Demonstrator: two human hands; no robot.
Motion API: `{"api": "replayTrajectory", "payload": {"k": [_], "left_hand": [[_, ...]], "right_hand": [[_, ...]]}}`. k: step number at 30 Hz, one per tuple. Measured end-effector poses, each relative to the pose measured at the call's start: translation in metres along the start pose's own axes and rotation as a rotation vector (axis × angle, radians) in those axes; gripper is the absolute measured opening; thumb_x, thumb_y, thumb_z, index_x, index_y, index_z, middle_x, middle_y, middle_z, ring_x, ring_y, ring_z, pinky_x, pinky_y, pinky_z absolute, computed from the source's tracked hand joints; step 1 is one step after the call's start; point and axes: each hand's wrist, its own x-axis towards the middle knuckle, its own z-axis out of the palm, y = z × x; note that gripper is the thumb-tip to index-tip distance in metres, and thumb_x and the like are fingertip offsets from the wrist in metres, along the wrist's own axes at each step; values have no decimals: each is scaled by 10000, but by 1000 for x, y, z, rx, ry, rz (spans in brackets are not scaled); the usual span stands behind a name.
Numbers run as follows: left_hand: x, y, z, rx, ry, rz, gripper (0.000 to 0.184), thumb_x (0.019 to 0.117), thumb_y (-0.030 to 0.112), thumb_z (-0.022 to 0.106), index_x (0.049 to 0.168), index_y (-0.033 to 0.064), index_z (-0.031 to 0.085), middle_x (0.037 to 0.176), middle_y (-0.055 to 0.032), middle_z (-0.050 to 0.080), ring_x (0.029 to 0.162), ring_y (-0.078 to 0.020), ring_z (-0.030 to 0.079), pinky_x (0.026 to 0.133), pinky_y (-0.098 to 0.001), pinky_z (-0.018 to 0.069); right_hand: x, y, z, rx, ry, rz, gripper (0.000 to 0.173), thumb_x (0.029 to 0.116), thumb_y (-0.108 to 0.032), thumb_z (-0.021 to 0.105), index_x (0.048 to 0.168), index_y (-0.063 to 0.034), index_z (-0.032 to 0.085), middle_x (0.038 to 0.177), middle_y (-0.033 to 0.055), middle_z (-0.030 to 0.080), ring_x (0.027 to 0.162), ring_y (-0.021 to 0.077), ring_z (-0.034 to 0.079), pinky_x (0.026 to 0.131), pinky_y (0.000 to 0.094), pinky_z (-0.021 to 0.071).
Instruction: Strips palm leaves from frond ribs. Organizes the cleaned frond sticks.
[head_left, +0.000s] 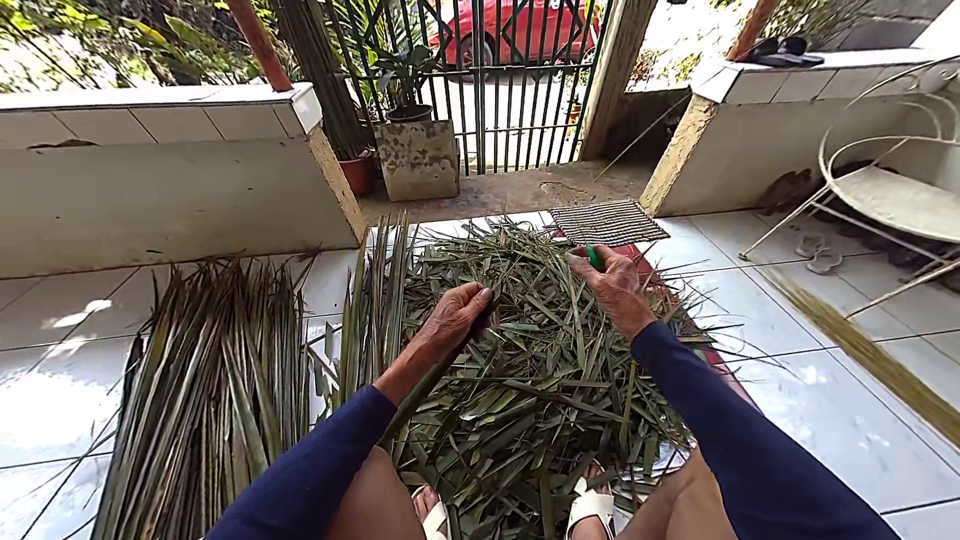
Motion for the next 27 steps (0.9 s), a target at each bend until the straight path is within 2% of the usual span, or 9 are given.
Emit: {"api": "replayTrajectory", "payload": {"k": [1, 6, 10, 14, 19, 21, 23, 25, 27], "left_hand": [[2, -1, 2, 0, 6, 0, 322, 1120, 265, 448, 1089, 4, 633, 763, -106, 671, 605, -176, 660, 579, -296, 588], [4, -6, 11, 10, -9, 10, 303, 1117, 242, 457, 1109, -2, 638, 774, -120, 689, 610, -186, 685, 597, -310, 610], [1, -10, 15, -1, -77, 14, 300, 1116, 235, 457, 1120, -2, 642, 807, -133, 696, 633, -196, 696, 614, -319, 619], [-8, -17, 4, -3, -192, -31, 329, 1115, 274, 456, 1165, 7, 643, 843, -133, 712, 688, -196, 715, 655, -325, 628], [-23, -44, -30, 38, -330, -124, 390, 1107, 341, 466, 1128, 15, 679, 912, -123, 737, 792, -217, 739, 758, -380, 640], [-28, -47, -37, 31, -300, -128, 335, 1099, 305, 496, 1137, 28, 680, 885, -115, 731, 753, -209, 731, 708, -363, 639], [-29, -45, -41, 32, -206, -129, 305, 1090, 290, 523, 1107, 38, 694, 795, -88, 705, 626, -160, 679, 576, -296, 592], [-27, -42, -46, 34, -114, -141, 298, 1086, 293, 536, 1088, 40, 692, 754, -66, 676, 551, -114, 613, 498, -235, 523], [-24, -36, -50, 40, -22, -144, 291, 1086, 291, 535, 1062, 39, 680, 726, -48, 645, 510, -89, 559, 458, -207, 466]], "right_hand": [[-8, -9, 11, 50, -6, -31, 265, 1000, -377, 672, 1138, -155, 714, 853, 55, 671, 638, 173, 582, 560, 369, 488], [-31, -20, 56, 139, -79, -52, 275, 1002, -358, 677, 1204, -175, 715, 836, 23, 663, 629, 129, 561, 571, 320, 479], [-33, -18, 75, 97, -45, -32, 251, 1008, -381, 663, 1091, -149, 712, 757, 23, 620, 599, 138, 541, 559, 339, 461], [-25, -22, 68, 50, -24, -17, 279, 1027, -389, 625, 1073, -119, 675, 745, 59, 588, 577, 178, 526, 520, 371, 443], [19, -13, 28, 108, 195, -53, 268, 1001, -355, 659, 1057, -97, 699, 817, 28, 652, 704, 137, 605, 666, 363, 513], [25, -6, 15, 119, 244, -51, 253, 1001, -341, 659, 1042, -93, 693, 802, 19, 641, 696, 117, 595, 660, 334, 503], [23, 1, 17, 109, 249, -21, 297, 1008, -387, 648, 1051, -95, 687, 801, 27, 625, 692, 131, 576, 650, 347, 480], [15, 4, 28, 68, 169, 20, 441, 1018, -505, 590, 1157, -93, 664, 871, 73, 637, 751, 196, 600, 704, 435, 509], [0, 0, 44, 48, 52, 21, 479, 1069, -504, 478, 1284, -105, 633, 853, 79, 613, 690, 213, 559, 639, 443, 485]]}}
